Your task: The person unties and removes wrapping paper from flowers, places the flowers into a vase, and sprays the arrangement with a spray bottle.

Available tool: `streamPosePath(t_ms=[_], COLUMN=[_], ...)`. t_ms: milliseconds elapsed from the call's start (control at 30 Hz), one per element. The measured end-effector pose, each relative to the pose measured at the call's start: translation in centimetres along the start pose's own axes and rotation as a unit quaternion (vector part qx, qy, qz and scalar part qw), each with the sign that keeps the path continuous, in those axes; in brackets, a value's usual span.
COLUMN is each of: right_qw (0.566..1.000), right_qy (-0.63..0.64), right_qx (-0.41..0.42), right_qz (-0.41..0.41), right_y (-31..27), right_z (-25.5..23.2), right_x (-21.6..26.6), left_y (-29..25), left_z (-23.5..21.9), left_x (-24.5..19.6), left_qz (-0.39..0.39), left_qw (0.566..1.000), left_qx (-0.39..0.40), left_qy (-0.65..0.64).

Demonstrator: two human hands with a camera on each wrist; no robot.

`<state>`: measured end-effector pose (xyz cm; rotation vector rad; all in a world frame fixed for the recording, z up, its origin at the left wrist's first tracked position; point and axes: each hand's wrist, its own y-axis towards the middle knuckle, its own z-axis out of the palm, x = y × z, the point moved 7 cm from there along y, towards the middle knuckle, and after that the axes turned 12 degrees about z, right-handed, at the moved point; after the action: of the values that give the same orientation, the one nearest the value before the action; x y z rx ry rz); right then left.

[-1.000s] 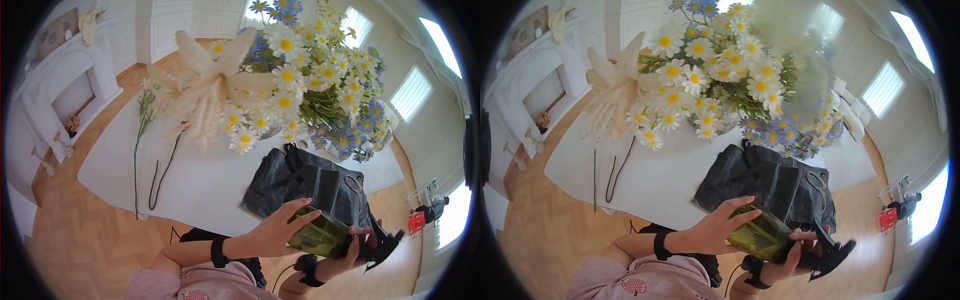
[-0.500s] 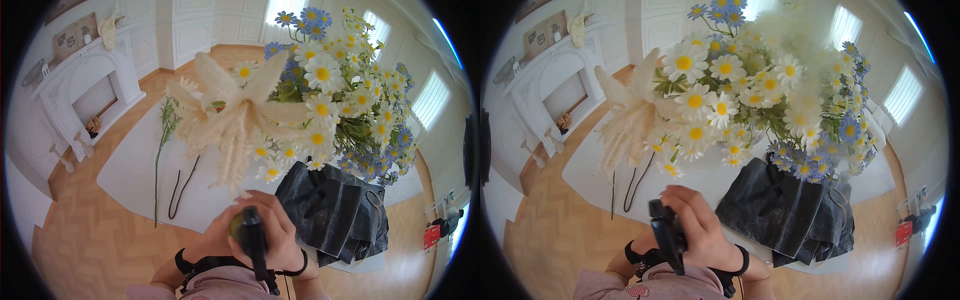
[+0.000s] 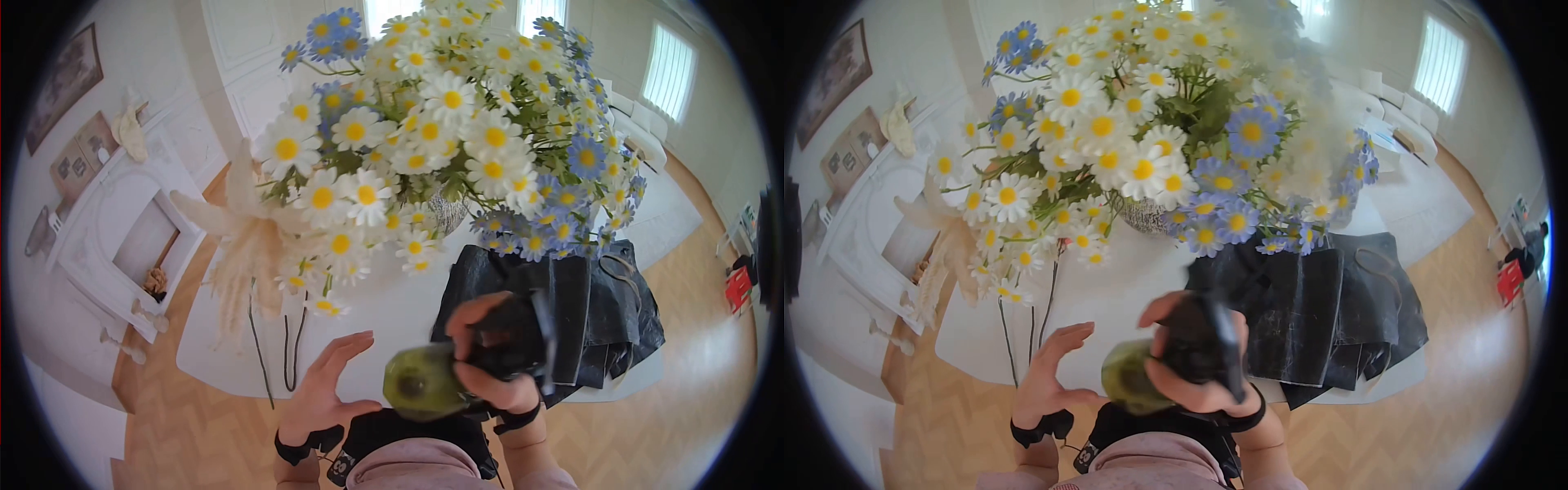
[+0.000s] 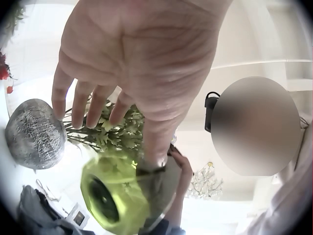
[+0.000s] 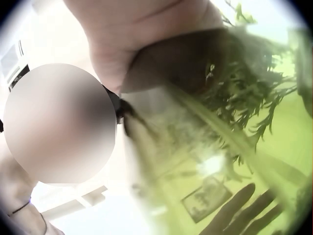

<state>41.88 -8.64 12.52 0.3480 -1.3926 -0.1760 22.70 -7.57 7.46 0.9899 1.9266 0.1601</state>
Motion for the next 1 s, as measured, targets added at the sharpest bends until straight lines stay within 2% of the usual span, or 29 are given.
streamPosePath(t_ms=[33,67,100,167,200,233,300,333,367,433,467,500,567,600,633,700,733,767,833,867,900,933,967,1000], right_qw=[0.989,0.985,0.978,0.988,0.985,0.984,0.981,0.986,0.986,0.995,0.992,0.991,0.949,0.924,0.923,0.982,0.990,0.999,0.992,0.990,0.990,0.985,0.979,0.979], right_qy=[0.126,0.171,0.199,0.085,-0.016,-0.012,-0.026,0.077,0.079,0.051,0.025,0.027,0.154,0.209,0.206,0.148,0.102,-0.001,0.033,-0.004,-0.005,-0.028,-0.051,-0.048], right_qx=[-0.026,0.009,-0.013,-0.083,-0.102,-0.110,-0.074,-0.048,-0.054,-0.016,-0.032,-0.036,-0.249,-0.293,-0.296,-0.097,-0.051,0.028,0.069,0.114,0.089,0.114,0.140,0.143], right_qz=[0.066,-0.006,-0.055,-0.098,-0.139,-0.139,-0.177,-0.138,-0.138,-0.080,-0.123,-0.125,-0.117,-0.131,-0.134,-0.070,-0.088,-0.039,-0.097,-0.077,-0.112,-0.126,-0.141,-0.140], right_y=[-0.9,-1.5,-2.3,-3.7,-3.7,-3.5,-3.4,-3.3,-3.4,-2.8,-2.4,-2.0,-2.4,-2.8,-3.2,-3.1,-2.7,-2.4,-1.4,-0.7,-0.4,0.2,0.9,1.3], right_z=[-0.7,-1.1,-1.4,-2.0,-2.5,-3.1,-3.5,-3.1,-3.1,-2.6,-3.3,-3.6,-7.0,-7.7,-8.1,-6.4,-4.5,-2.8,1.0,2.5,3.4,4.5,5.4,5.8], right_x=[-0.8,-0.4,0.1,0.1,1.0,0.9,0.9,0.0,0.1,0.1,0.9,1.0,0.8,0.8,0.7,-0.7,-1.1,-1.4,-1.5,-1.4,-1.4,-1.5,-1.4,-1.2], left_y=[0.3,0.7,1.2,1.9,2.5,2.9,3.9,4.2,4.5,4.8,4.9,4.9,4.5,4.3,4.1,3.7,3.7,3.7,3.4,3.4,3.7,3.8,3.6,3.5], left_z=[-0.5,-1.1,-1.1,-1.7,-1.6,-1.3,-0.7,-0.1,0.5,1.1,1.5,1.9,1.8,1.8,1.8,1.7,1.9,2.2,2.5,2.2,2.0,1.5,1.6,1.0], left_x=[-0.1,0.0,0.2,0.9,1.0,1.1,0.8,0.9,0.9,0.9,1.0,1.1,1.6,2.0,2.2,3.3,3.5,3.7,4.6,4.8,4.1,3.5,2.9,2.6], left_qz=[0.015,0.008,0.010,-0.020,-0.029,-0.027,0.024,0.026,0.030,0.035,0.033,0.032,0.020,0.007,0.011,-0.033,-0.034,-0.037,-0.045,0.003,0.050,0.041,0.036,0.034], left_qw=[0.999,0.999,0.998,0.990,0.989,0.989,0.994,0.995,0.995,0.996,0.995,0.995,0.995,0.995,0.995,0.997,0.996,0.995,0.994,0.993,0.989,0.997,0.997,0.999], left_qx=[0.012,-0.009,-0.008,-0.032,-0.030,-0.022,-0.036,-0.030,-0.017,0.001,0.022,0.041,0.049,0.056,0.058,0.044,0.049,0.055,0.066,0.069,0.071,0.035,0.036,-0.001], left_qy=[0.026,0.050,0.054,0.132,0.140,0.142,0.096,0.096,0.090,0.086,0.088,0.089,0.087,0.085,0.082,0.060,0.059,0.068,0.074,0.097,0.120,0.053,0.054,0.021])
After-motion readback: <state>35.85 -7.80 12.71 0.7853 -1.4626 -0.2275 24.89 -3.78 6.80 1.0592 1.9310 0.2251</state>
